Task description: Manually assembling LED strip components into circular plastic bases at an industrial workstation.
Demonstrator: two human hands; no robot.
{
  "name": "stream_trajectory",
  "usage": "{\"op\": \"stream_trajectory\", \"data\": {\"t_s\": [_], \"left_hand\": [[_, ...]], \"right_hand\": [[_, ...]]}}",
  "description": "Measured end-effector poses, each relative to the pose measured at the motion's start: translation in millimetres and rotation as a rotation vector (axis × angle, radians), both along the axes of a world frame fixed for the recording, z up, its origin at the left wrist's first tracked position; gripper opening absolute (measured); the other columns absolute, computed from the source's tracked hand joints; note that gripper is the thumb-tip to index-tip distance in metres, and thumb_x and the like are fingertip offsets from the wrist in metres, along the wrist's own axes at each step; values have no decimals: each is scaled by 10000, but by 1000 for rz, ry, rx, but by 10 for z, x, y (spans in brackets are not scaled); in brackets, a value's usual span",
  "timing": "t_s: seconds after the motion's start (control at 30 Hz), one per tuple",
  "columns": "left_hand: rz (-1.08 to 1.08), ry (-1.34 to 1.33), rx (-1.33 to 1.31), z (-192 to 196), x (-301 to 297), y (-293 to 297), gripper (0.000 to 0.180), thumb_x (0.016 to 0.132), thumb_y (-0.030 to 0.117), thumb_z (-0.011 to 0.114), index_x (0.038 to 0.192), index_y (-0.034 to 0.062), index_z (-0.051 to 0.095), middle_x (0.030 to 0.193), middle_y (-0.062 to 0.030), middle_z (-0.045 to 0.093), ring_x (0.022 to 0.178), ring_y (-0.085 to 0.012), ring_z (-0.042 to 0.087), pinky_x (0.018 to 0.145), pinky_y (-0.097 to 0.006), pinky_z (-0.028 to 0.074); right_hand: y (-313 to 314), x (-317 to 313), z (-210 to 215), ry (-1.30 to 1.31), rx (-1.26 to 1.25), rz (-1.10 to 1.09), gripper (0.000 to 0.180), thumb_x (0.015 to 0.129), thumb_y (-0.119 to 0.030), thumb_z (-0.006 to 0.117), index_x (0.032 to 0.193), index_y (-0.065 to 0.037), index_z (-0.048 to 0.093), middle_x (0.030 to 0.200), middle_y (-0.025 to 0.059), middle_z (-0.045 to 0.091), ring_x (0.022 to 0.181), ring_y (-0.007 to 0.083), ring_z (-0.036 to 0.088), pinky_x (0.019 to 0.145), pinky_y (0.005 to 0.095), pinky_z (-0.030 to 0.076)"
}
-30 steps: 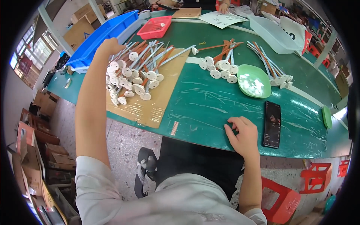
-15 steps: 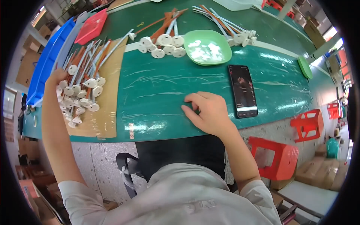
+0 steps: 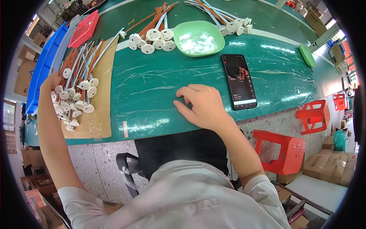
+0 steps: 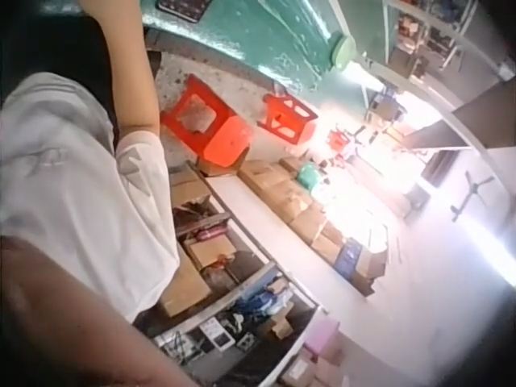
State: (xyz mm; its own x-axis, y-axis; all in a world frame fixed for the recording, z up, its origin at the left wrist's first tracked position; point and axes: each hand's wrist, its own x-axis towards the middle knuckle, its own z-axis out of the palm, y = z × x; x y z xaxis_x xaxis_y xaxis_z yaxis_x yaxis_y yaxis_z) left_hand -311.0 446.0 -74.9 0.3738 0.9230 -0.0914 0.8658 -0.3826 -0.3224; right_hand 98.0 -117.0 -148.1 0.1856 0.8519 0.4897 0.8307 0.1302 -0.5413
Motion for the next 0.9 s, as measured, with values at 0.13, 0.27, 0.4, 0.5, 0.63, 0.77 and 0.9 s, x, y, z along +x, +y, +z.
{"op": "stream_trajectory", "data": {"t_s": [0.13, 0.27, 0.4, 0.5, 0.63, 0.77, 0.9], "left_hand": [[17, 33, 1, 124, 81, -68, 480, 926, 329, 560, 1050, -127, 641, 1011, -348, 650, 1031, -471, 628, 875, -481, 502], [-87, 85, 38, 290, 145, -257, 379, 900, 179, 490, 1053, -139, 628, 967, -343, 665, 920, -458, 676, 777, -493, 548], [195, -56, -187, 474, 280, -495, 273, 899, 88, 460, 986, -123, 609, 759, -273, 664, 602, -363, 675, 502, -488, 511], [272, -45, -242, 583, 225, -528, 222, 890, 57, 458, 965, -100, 596, 671, -238, 645, 494, -316, 641, 418, -472, 468], [153, 74, -80, 742, 443, -778, 235, 855, -2, 454, 939, -81, 659, 684, -217, 664, 632, -349, 699, 529, -489, 532], [68, 277, -15, 1048, 194, -681, 226, 848, 27, 479, 903, -96, 660, 681, -251, 651, 506, -332, 645, 449, -474, 487], [41, 469, 90, 1321, 211, -773, 218, 837, 56, 524, 883, -49, 709, 830, -240, 699, 706, -374, 691, 627, -470, 539]], "right_hand": [[-14, 9, -4, -13, -9, -2, 129, 791, -176, 728, 865, -95, 660, 659, 28, 582, 610, 234, 594, 537, 366, 459], [-13, 10, -13, -11, -3, -1, 130, 794, -180, 726, 868, -94, 662, 668, 27, 587, 617, 233, 597, 544, 368, 464], [-24, 19, -17, -11, 0, -2, 137, 794, -182, 726, 874, -91, 662, 674, 27, 592, 616, 231, 599, 545, 368, 469], [-16, 6, -23, -6, 11, 10, 139, 793, -182, 726, 878, -91, 664, 675, 26, 594, 616, 229, 601, 543, 366, 471], [-37, 41, -37, -13, 8, -4, 138, 792, -180, 726, 880, -92, 668, 673, 26, 594, 616, 228, 604, 541, 365, 471], [-20, 5, -12, 9, 30, 24, 134, 794, -181, 725, 875, -93, 664, 672, 26, 593, 616, 231, 604, 541, 368, 470], [-43, 18, -33, -5, 18, 6, 130, 798, -183, 721, 868, -92, 660, 674, 26, 591, 617, 235, 604, 543, 371, 470]]}}
